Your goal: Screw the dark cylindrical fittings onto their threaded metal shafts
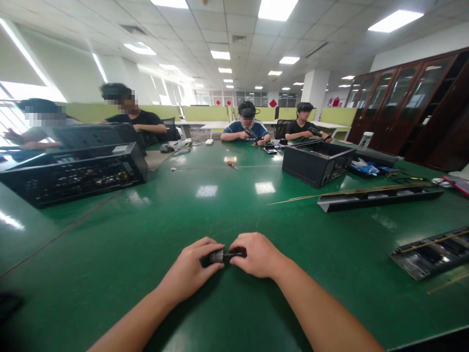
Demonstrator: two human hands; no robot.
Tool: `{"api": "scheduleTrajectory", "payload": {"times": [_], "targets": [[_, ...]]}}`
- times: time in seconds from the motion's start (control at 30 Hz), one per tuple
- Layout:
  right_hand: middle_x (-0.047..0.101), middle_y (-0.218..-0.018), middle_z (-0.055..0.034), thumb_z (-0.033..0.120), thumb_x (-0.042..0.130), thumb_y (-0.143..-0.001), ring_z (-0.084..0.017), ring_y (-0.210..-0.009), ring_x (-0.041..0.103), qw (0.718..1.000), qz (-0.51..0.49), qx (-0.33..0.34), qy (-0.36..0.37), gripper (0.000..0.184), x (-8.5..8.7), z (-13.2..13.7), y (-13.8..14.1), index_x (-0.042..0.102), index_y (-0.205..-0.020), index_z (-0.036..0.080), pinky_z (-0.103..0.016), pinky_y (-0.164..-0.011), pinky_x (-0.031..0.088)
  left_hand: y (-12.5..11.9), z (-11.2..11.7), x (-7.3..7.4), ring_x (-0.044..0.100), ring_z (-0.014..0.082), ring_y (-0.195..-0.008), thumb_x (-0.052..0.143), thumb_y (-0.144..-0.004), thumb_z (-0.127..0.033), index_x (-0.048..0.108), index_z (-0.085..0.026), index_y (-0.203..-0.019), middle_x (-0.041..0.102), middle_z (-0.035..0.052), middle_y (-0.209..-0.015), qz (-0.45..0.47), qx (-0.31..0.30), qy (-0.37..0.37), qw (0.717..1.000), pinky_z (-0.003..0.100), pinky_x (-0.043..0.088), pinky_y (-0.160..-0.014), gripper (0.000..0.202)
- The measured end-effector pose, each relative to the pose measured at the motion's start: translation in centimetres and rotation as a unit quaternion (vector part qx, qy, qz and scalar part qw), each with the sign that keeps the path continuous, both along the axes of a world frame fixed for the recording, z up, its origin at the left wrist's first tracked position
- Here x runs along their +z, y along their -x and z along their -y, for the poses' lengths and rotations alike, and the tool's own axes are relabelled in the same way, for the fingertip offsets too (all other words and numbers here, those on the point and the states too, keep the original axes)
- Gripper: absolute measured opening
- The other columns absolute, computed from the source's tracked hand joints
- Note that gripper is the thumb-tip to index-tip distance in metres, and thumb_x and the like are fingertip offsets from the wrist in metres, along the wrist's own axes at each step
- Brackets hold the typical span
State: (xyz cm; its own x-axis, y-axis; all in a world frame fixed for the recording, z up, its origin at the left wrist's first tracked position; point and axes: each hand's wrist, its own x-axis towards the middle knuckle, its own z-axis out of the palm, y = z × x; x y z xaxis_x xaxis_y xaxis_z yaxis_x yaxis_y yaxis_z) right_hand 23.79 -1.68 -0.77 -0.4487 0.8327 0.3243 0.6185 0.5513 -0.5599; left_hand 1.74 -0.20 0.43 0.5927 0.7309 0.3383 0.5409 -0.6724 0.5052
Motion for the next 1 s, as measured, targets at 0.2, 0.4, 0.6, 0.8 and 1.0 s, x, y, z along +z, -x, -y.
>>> {"api": "scheduleTrajectory", "payload": {"times": [0.2, 0.4, 0.6, 0.8, 1.0], "targets": [[0.066, -0.083, -0.0017, 0.019, 0.075, -0.071, -0.016, -0.076, 0.060, 0.999, -0.033, -0.036, 0.010, 0.019, -0.20, -0.18, 0.06, 0.069, -0.090, 0.020, -0.027, -0.070, 0.044, -0.42, 0.12, -0.06, 0.065, 0.0201, -0.092, 0.071, -0.076, -0.015, 0.071, -0.023, -0.104, 0.067, 0.0041, -0.098, 0.053, 0.012, 0.010, 0.998, 0.033, 0.053, -0.084, 0.029], [0.066, -0.083, -0.0023, 0.021, 0.072, -0.076, -0.016, -0.076, 0.060, 0.997, -0.051, -0.049, -0.002, 0.011, 0.12, -0.04, 0.24, 0.070, -0.087, 0.020, -0.028, -0.070, 0.043, -0.63, 0.19, -0.07, 0.064, 0.0191, -0.092, 0.072, -0.078, -0.017, 0.070, -0.023, -0.104, 0.067, 0.0037, -0.098, 0.069, 0.014, 0.012, 0.997, 0.032, 0.052, -0.084, 0.027], [0.068, -0.084, -0.0030, 0.027, 0.070, -0.080, -0.016, -0.076, 0.061, 0.998, -0.052, -0.034, -0.015, 0.012, 0.13, -0.04, 0.03, 0.072, -0.090, 0.020, -0.028, -0.071, 0.044, -0.45, -0.04, 0.05, 0.064, 0.0188, -0.094, 0.072, -0.079, -0.018, 0.070, -0.024, -0.105, 0.067, 0.0031, -0.100, 0.072, -0.001, 0.007, 0.997, 0.031, 0.051, -0.086, 0.027], [0.070, -0.084, -0.0047, 0.033, 0.066, -0.086, -0.017, -0.077, 0.063, 0.999, -0.040, -0.032, -0.017, 0.016, 0.04, -0.07, 0.06, 0.075, -0.091, 0.020, -0.028, -0.072, 0.045, -0.33, -0.11, -0.12, 0.063, 0.0182, -0.095, 0.071, -0.079, -0.015, 0.069, -0.024, -0.105, 0.066, 0.0030, -0.102, 0.075, -0.001, 0.011, 0.997, 0.031, 0.051, -0.087, 0.028], [0.070, -0.083, -0.0030, 0.027, 0.068, -0.084, -0.016, -0.076, 0.063, 0.998, -0.037, -0.029, -0.030, 0.012, -0.40, -0.16, 0.22, 0.075, -0.091, 0.020, -0.026, -0.071, 0.045, -0.42, -0.22, -0.32, 0.063, 0.0181, -0.093, 0.073, -0.077, -0.014, 0.070, -0.024, -0.103, 0.066, 0.0019, -0.099, 0.072, 0.000, 0.020, 0.997, 0.031, 0.050, -0.086, 0.029]]}}
